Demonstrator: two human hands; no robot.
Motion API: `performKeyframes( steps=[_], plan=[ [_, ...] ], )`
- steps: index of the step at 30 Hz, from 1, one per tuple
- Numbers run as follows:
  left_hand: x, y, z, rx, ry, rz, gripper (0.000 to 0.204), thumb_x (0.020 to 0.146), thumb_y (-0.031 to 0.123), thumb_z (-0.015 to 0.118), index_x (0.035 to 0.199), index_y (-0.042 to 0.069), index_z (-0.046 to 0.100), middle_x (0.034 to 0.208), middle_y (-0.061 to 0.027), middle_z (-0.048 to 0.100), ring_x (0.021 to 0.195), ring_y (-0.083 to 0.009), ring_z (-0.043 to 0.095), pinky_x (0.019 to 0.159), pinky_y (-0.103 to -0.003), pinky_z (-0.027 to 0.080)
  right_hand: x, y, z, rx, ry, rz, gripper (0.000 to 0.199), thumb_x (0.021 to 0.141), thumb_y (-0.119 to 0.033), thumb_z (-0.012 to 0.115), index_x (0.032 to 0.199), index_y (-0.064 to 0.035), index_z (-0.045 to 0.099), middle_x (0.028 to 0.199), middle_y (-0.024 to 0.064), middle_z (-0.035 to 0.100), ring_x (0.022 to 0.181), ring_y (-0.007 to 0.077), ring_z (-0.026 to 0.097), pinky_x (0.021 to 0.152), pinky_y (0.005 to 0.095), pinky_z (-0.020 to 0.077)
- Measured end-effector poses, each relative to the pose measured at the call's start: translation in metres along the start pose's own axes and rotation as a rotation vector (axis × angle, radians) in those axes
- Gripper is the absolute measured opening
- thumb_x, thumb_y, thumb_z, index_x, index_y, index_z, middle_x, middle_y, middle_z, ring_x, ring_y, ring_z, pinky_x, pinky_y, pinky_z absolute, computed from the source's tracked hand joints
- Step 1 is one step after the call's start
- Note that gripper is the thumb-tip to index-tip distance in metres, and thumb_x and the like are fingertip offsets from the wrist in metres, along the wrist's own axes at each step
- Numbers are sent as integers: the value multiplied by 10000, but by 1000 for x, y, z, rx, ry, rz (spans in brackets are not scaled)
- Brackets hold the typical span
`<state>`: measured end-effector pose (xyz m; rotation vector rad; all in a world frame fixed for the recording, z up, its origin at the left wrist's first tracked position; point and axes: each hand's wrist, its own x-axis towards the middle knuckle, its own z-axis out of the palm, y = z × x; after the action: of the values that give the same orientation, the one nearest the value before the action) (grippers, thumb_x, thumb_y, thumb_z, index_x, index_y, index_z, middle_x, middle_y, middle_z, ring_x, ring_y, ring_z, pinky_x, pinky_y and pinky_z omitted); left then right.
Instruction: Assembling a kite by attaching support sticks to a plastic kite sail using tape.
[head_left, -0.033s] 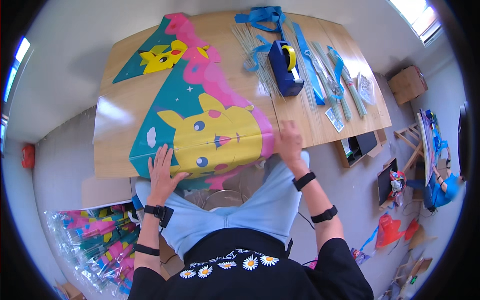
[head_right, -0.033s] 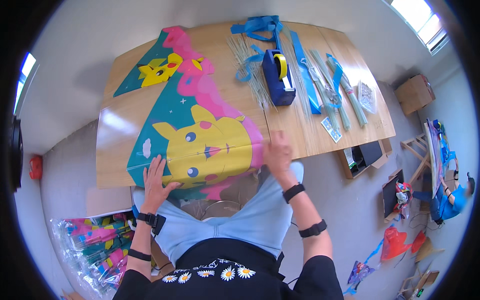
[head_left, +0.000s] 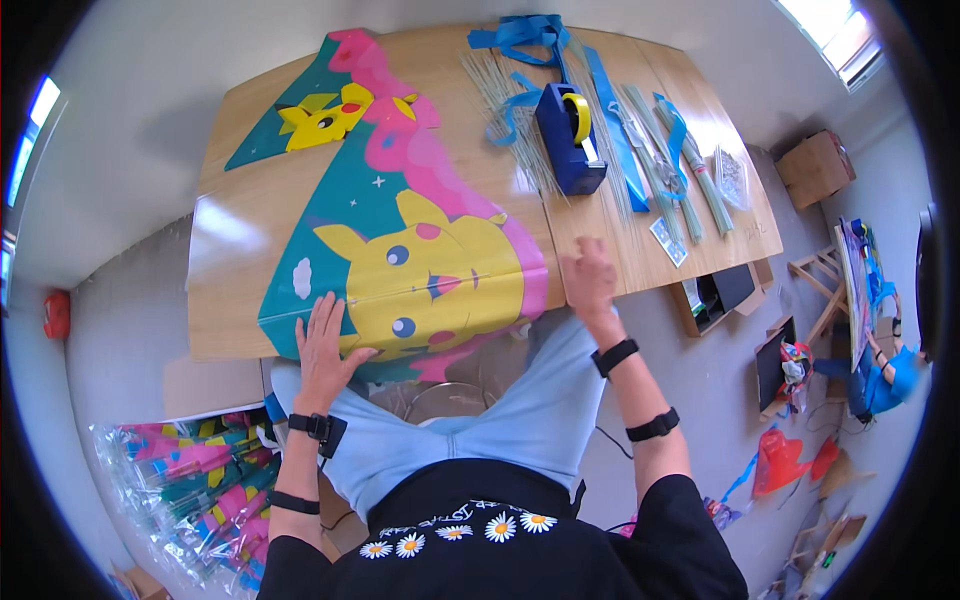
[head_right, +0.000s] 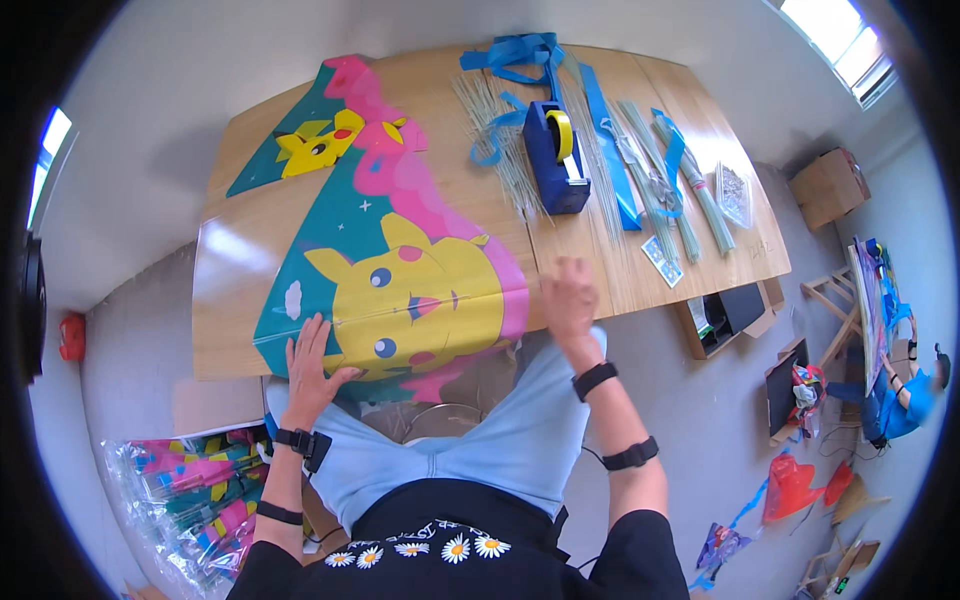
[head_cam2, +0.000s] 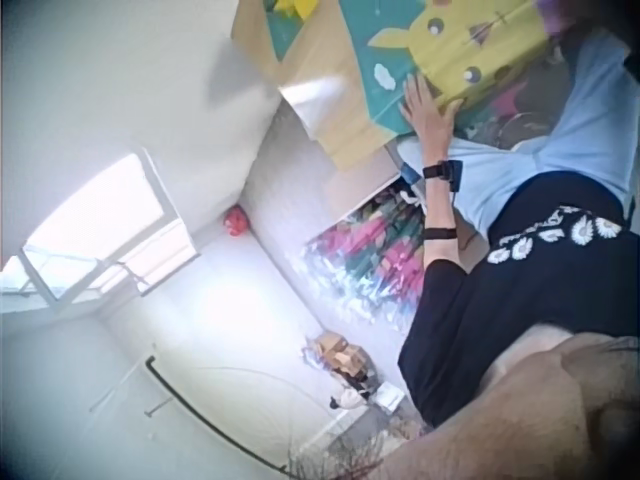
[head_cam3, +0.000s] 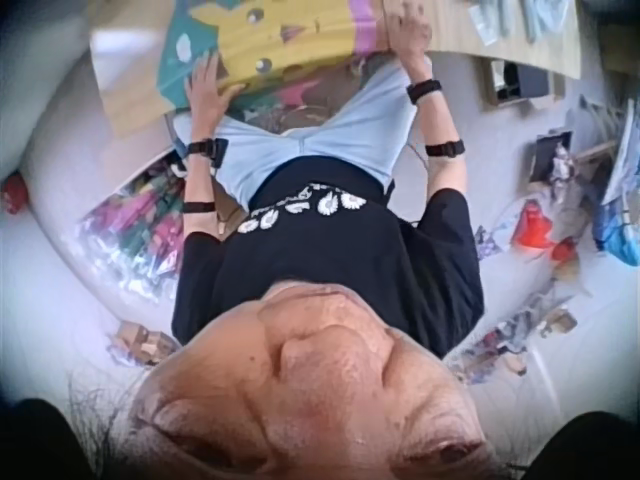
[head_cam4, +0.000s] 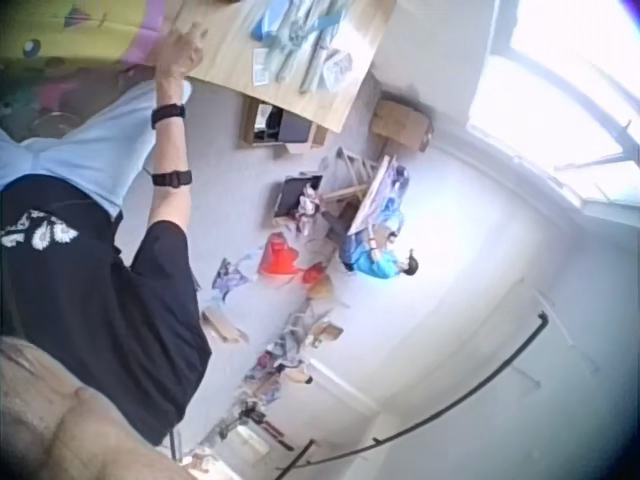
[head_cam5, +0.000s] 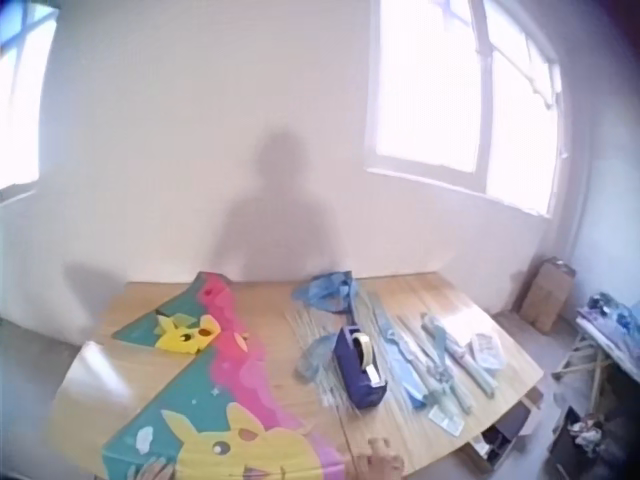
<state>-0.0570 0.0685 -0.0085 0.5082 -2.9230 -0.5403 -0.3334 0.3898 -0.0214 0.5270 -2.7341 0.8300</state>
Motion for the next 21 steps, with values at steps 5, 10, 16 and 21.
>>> performKeyframes(
  steps=[5,10,16,21],
  plan=[
    [3,5,-3,-13,-30,-33,938,725,494,765,1459,46,390,1533,-140,370,1442,-312,296,1149,-582,151,59,59,-7,-163,12,291,270,786,-221,727,943,-22,635,983,183,635,957,359,619,810,432,513],
    [1,15,-13,10,-46,-67,885,726,369,799,1450,49,403,1540,-130,360,1453,-312,276,1159,-564,171,95,71,-12,-356,63,410,226,794,-217,718,907,-26,678,984,199,681,899,376,682,768,436,559],
    [-3,23,-18,31,-25,-51,818,755,408,779,1405,24,461,1522,-141,388,1440,-324,298,1157,-562,155,108,98,-3,-285,-32,432,185,764,-164,607,811,-32,728,927,249,696,912,401,686,821,468,550],
    [-3,32,-27,50,-8,-30,781,757,366,783,1386,22,475,1500,-148,410,1421,-334,325,1154,-556,170,113,117,0,-186,-22,398,183,757,-158,611,803,-21,723,869,247,691,855,410,679,792,474,543]
  ],
)
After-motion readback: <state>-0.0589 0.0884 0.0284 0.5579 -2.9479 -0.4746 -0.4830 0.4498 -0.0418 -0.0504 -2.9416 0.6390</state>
